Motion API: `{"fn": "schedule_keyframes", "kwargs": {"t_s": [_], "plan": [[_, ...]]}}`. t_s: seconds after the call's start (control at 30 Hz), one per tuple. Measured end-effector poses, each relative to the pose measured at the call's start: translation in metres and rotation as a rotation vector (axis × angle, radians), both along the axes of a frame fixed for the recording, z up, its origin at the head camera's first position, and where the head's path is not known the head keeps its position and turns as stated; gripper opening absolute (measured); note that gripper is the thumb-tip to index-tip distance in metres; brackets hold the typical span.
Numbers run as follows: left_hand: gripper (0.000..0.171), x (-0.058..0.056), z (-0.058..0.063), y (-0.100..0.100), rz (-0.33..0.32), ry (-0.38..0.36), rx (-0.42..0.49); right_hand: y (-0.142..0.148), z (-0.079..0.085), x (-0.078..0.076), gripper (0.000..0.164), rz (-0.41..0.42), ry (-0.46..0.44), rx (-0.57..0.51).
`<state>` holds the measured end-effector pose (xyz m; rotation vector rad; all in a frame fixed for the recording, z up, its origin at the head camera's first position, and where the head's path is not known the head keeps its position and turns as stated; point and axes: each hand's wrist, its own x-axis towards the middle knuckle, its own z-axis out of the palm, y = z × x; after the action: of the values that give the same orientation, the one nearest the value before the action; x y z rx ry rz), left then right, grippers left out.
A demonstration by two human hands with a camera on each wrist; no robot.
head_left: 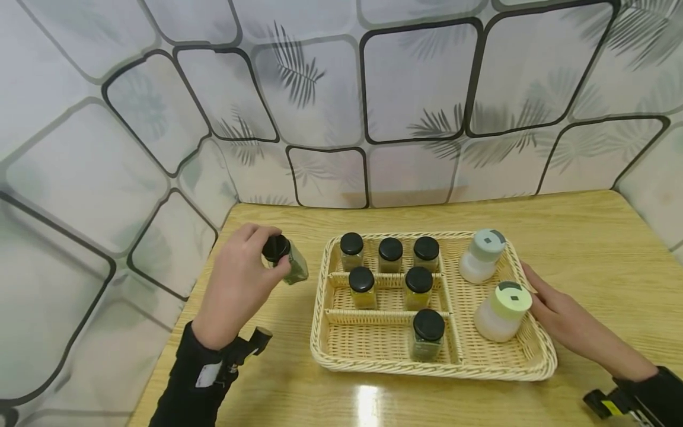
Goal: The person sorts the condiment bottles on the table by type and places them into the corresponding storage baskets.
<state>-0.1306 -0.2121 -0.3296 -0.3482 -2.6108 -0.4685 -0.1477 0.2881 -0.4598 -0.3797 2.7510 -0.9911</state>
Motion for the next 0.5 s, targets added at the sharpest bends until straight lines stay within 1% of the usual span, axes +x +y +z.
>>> {"fn": "schedule_keyframes", "kwargs": {"t_s": [0.37,0.5], "plan": [[0.035,0.018,0.012,0.02,-0.041,0.027,-0.018,-0.001,-0.002,-0.001,0.062,-0.001,-0.013,-0.008],[0.036,0.023,0.016,0.027,-0.062,0.039,-0.029,0.0,0.0,-0.003,0.063,0.002,0.003,-0.008]]}}
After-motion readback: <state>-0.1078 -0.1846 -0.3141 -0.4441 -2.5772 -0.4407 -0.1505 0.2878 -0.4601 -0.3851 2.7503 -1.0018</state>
